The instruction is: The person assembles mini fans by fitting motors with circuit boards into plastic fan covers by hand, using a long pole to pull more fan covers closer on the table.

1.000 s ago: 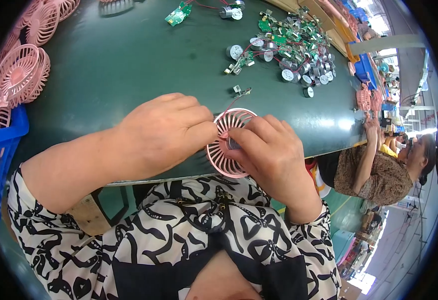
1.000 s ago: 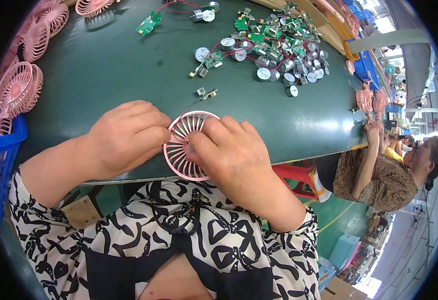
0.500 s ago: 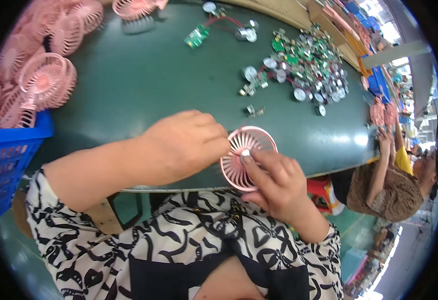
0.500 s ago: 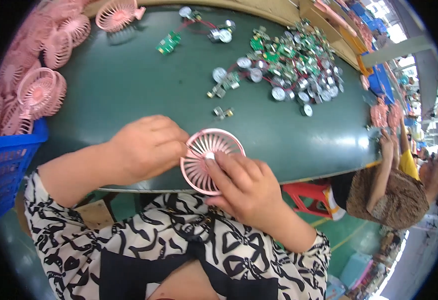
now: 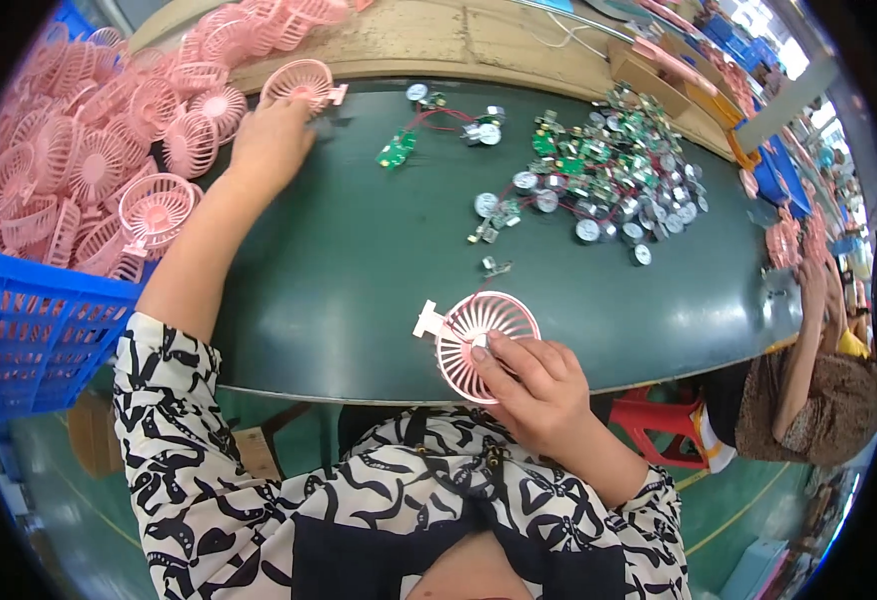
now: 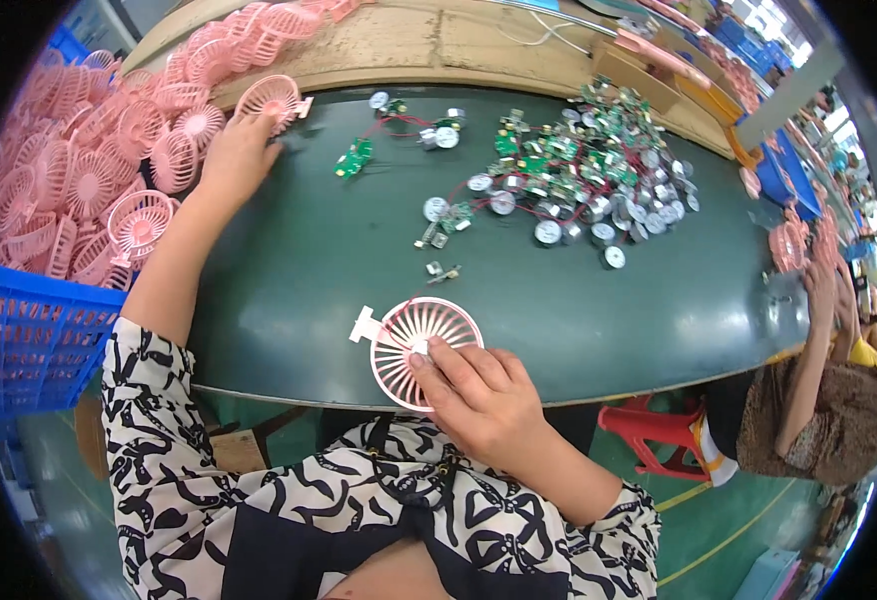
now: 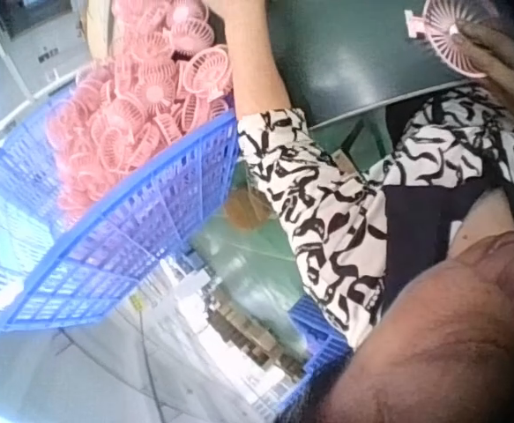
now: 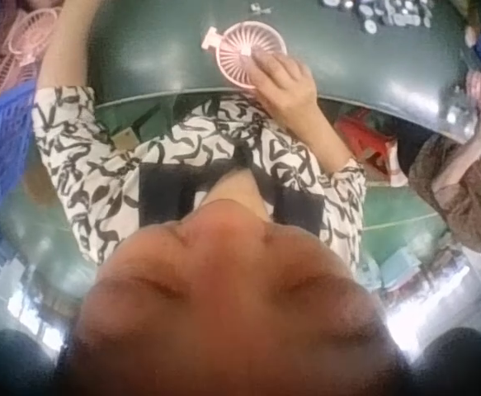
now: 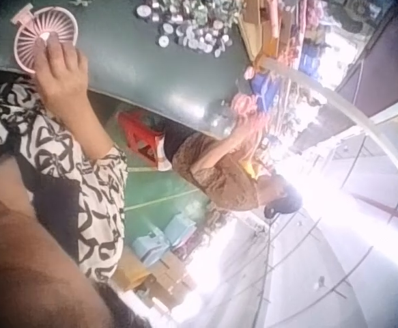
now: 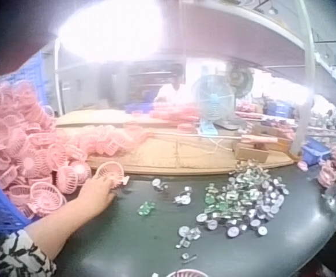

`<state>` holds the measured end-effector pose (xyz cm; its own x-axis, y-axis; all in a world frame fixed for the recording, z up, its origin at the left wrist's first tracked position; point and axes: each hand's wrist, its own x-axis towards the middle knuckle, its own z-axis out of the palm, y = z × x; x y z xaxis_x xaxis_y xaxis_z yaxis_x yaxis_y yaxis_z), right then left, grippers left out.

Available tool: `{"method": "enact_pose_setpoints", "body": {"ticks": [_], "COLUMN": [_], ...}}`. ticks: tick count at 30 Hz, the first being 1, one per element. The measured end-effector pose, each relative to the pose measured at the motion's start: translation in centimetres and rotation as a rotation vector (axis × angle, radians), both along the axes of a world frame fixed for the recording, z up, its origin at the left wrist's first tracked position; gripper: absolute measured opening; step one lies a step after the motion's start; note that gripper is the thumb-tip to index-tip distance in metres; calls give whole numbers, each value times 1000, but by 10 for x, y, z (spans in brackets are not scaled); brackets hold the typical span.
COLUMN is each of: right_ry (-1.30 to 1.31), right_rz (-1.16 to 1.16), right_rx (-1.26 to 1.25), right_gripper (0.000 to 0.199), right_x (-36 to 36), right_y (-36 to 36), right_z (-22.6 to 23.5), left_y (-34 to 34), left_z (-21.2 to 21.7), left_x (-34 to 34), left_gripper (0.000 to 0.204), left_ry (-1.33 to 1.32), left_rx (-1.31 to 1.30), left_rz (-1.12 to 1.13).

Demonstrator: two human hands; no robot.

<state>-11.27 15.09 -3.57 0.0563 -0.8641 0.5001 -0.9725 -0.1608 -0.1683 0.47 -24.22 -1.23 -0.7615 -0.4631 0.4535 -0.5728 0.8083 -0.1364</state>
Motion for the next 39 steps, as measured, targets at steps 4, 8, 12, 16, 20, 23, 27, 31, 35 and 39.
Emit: {"method": "enact_pose_setpoints", "body": {"ticks": [4,8,12,16,20,23,27,31,35,39], "right_ry": [-27,16,99,250,110,115,184,65,-102,-38], "right_rz": [-169,-588,-881,-823,-439,-322,-236,-269,-335,-392], "right_rx": [-201,-210,-69,-123,-132,-153,34,-87,-196,-38], "right_gripper": [54,48,37,42,37,31,12,7,9,7], "right_x": [-23,-64,-100,-103,-88,-87,-109,-116,-108,-113], "right_y": [21,75,89,46,-32,-82,-119,-128,-116,-109], "right_z": [-6,-1,5,22,42,49,45,62,72,42], "left_y": [6,78,143,164,155,154,168,174,174,174], "left_z": [3,34,12,-6,-10,-12,-12,-15,-18,-16], "left_x": [10,26,37,39,42,45,49,44,51,51], "left_gripper": [10,13,14,11,10,11,32,43,34,27], "left_ry": [104,364,230,-1,14,89,107,36,13,50], "left_rx": [6,33,150,129,100,145,301,357,239,219], "left_rz": [-25,-409,-889,-1017,-968,-965,-1062,-1073,-1066,-1083]}}
